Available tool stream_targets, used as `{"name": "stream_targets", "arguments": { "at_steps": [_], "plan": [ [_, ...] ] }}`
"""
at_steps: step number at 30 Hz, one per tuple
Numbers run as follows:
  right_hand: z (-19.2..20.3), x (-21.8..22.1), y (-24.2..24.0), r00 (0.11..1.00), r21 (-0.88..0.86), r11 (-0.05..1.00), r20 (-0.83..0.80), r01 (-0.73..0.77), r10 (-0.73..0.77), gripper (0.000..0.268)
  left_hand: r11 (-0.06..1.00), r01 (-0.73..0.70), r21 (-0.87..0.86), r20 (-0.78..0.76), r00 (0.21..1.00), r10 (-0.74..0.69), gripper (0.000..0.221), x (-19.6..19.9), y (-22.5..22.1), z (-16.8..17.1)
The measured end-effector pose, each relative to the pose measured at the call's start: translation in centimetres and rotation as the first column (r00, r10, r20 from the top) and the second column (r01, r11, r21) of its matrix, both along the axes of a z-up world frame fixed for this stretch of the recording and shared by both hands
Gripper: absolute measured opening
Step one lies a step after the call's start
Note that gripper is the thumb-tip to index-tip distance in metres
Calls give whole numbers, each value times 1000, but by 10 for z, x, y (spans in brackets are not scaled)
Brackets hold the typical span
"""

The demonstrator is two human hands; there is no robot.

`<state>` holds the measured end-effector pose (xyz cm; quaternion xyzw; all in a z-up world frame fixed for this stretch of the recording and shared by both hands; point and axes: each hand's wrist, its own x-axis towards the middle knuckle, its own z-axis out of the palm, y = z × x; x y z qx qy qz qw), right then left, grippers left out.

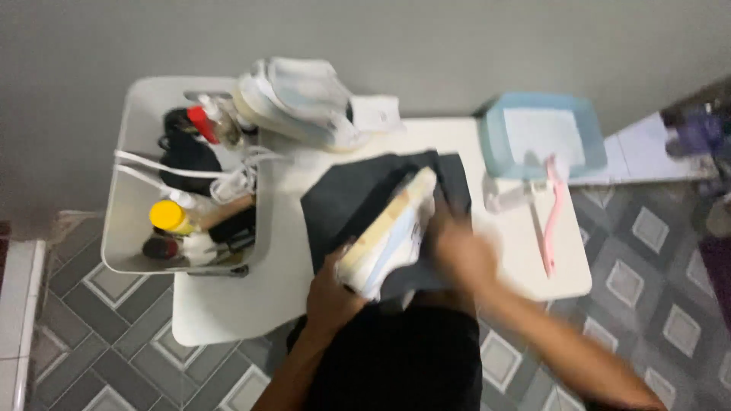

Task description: Scrubbing and cleaning the soles of a white sneaker using a brush and cleaning solution on a floor-level workspace.

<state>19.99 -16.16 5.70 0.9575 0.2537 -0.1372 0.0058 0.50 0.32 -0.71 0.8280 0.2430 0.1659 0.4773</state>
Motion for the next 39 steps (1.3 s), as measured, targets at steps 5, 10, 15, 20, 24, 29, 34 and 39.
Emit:
{"name": "stream_targets", "arguments": {
  "at_steps": [5,10,15,20,24,29,34,39],
  "plan": [
    [31,-38,7,930,66,934,144,-350,339,48,1000,-23,-18,-35,999,22,88,7,4,7],
    [11,-36,-5,889,-67,916,222,-396,401,18,997,-30,76,59,998,25,83,4,-4,18],
    [6,-22,9,853,193,905,451,-380,263,46,1000,10,26,37,999,-11,92,-1,0,9],
    [57,-43,16,967,35,967,-14,-252,253,38,994,-36,108,62,998,29,88,-2,-1,0],
    [63,-123,13,833,94,828,84,-553,547,21,993,-107,-54,-125,987,100,93,-1,-3,2],
    [40,-68,-4,855,-23,904,315,-428,413,44,994,-93,-55,-123,989,85,92,5,-6,1],
    [75,-53,15,927,-104,992,359,-73,106,32,995,-94,43,10,996,94,92,1,-6,1],
    [-9,-26,-12,770,-169,869,407,-465,491,17,990,-72,-125,-42,997,67,98,5,0,13]
  ]
}}
